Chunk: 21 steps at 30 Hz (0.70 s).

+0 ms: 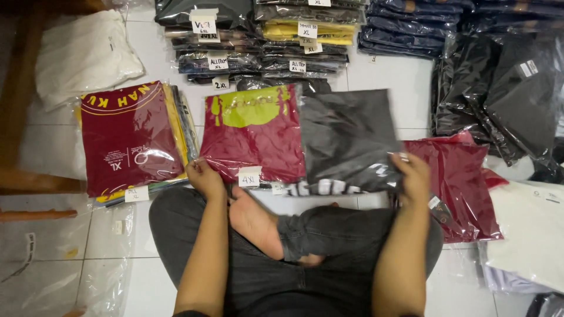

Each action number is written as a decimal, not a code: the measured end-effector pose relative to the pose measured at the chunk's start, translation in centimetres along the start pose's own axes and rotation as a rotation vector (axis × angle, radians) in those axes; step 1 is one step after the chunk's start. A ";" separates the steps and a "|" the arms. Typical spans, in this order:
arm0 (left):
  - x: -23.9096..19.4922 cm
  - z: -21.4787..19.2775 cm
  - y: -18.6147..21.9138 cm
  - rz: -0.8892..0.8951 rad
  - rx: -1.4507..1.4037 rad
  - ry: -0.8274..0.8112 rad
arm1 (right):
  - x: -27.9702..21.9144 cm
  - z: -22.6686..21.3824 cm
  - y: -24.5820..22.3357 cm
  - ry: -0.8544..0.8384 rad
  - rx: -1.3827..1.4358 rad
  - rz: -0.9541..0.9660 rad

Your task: The person sits on the floor surrounded by stacks of packaged clothing. They write on small white labels with a marker and attach them to the plastic-wrapped garments using clear tape. The person handles several different packages, including red and black shirts, writing details on the labels before securing them.

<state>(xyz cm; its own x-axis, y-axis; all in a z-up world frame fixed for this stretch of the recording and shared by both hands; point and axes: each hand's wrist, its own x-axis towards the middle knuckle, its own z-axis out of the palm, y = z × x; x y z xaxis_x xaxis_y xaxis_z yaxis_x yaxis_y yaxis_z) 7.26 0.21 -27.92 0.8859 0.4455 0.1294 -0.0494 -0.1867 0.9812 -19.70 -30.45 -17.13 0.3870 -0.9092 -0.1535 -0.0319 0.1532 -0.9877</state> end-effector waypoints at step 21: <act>-12.3 5.2 6.2 1.122 0.599 -1.156 | 4.9 -9.6 8.7 0.080 -0.056 0.503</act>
<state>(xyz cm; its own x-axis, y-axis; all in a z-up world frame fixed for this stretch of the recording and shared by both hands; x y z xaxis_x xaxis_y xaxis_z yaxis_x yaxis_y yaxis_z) -1.58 -10.98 -24.17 0.4018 -0.8847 0.2362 -0.9019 -0.3378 0.2692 -26.91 -37.27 -26.79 0.2392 -0.7557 -0.6097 -0.2458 0.5604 -0.7909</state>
